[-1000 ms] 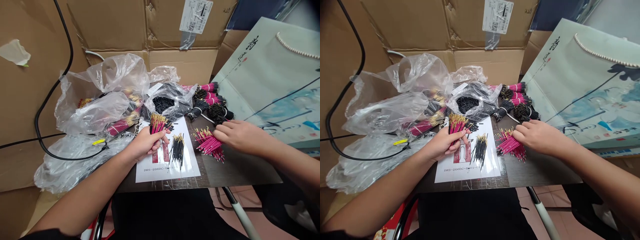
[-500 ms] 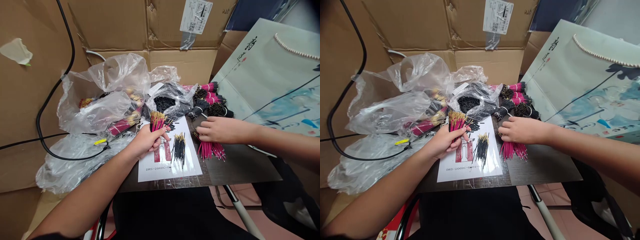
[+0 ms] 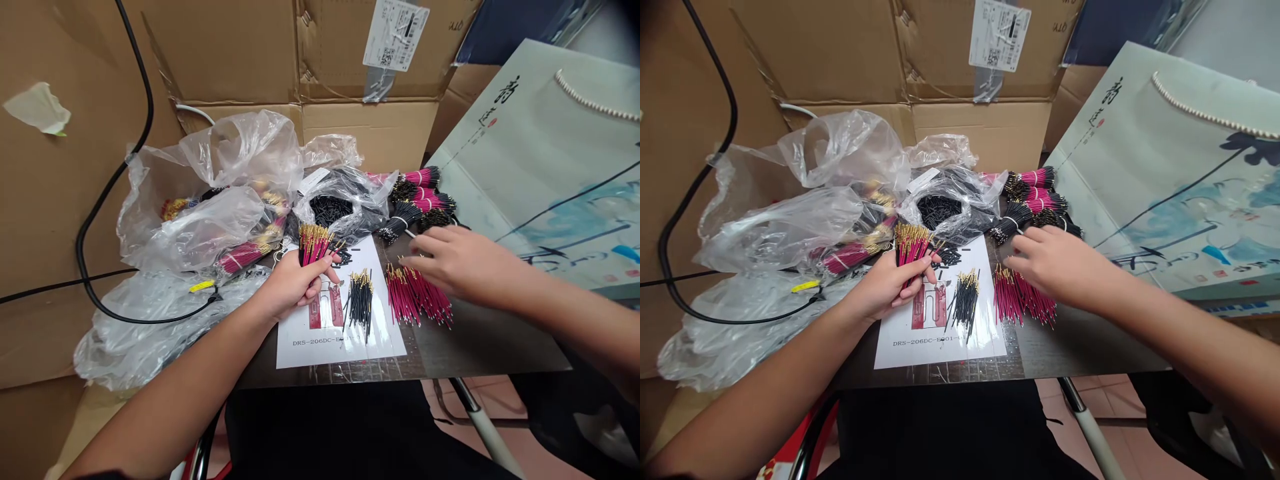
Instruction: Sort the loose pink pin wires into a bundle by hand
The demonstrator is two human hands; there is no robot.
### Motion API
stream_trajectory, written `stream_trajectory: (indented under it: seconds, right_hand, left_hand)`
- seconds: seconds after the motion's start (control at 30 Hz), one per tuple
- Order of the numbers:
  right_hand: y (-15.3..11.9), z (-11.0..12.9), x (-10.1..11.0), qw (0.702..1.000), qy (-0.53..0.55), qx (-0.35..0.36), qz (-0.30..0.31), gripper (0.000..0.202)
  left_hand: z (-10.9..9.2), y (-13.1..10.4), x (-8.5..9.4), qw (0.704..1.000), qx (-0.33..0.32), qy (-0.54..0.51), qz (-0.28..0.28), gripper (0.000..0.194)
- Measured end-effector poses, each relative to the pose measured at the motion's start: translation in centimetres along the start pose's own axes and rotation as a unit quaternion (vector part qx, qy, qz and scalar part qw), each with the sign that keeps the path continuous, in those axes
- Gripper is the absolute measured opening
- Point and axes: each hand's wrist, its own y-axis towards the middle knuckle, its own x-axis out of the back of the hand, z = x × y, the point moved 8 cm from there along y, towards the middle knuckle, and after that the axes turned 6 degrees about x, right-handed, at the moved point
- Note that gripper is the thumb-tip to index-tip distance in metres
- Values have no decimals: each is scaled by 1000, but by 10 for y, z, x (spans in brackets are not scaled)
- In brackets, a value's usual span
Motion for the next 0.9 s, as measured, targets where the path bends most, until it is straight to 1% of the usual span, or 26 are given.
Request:
stream_trajectory:
  seconds: [0.03,0.1,0.17,0.23,0.33,0.43,0.53,0.6,0.67,0.7,0.77,0.83,0.9]
  right_hand:
    - [-1,10,-2,1000,9,-2,6,23]
    - [-3,34,-12,999,50,18,13,25]
    - [-7,54,-17,996,76,35,-37,23]
    - [-14,62,-22,992,82,39,-89,23]
    - [-27,54,-29,987,91,4,-133,21]
    - [-38,43,-34,982,100,-26,-155,19]
    - [-41,38,-35,977,119,-36,-170,18]
    - [-35,35,-30,974,139,-51,-172,19]
    - [-24,30,-21,967,164,-88,-172,22]
    - [-17,27,-15,961,182,-114,-174,24]
    - [-1,21,-4,937,238,-171,-191,30]
    - [15,19,2,903,316,-210,-203,33]
    - [29,20,3,866,389,-227,-216,33]
  left_hand:
    - [0,0,1,1000,-3,0,-3,26]
    - [0,0,2,1000,-6,1,-9,25]
    - [-1,0,2,1000,-14,-1,-12,25]
    - [-2,0,1,1000,-24,-5,-9,25]
    - [-5,-1,0,999,-37,-16,-6,26]
    - [-7,-2,0,999,-45,-24,-10,27]
    - [-6,-2,0,999,-46,-27,-3,27]
    - [-4,-2,-3,998,-38,-35,20,27]
    - [-1,-2,-10,997,-19,-43,64,27]
    - [1,-3,-14,995,-8,-43,90,27]
    - [5,-6,-22,989,9,-38,141,26]
    - [7,-9,-29,983,16,-30,178,24]
    - [8,-11,-33,978,19,-21,206,22]
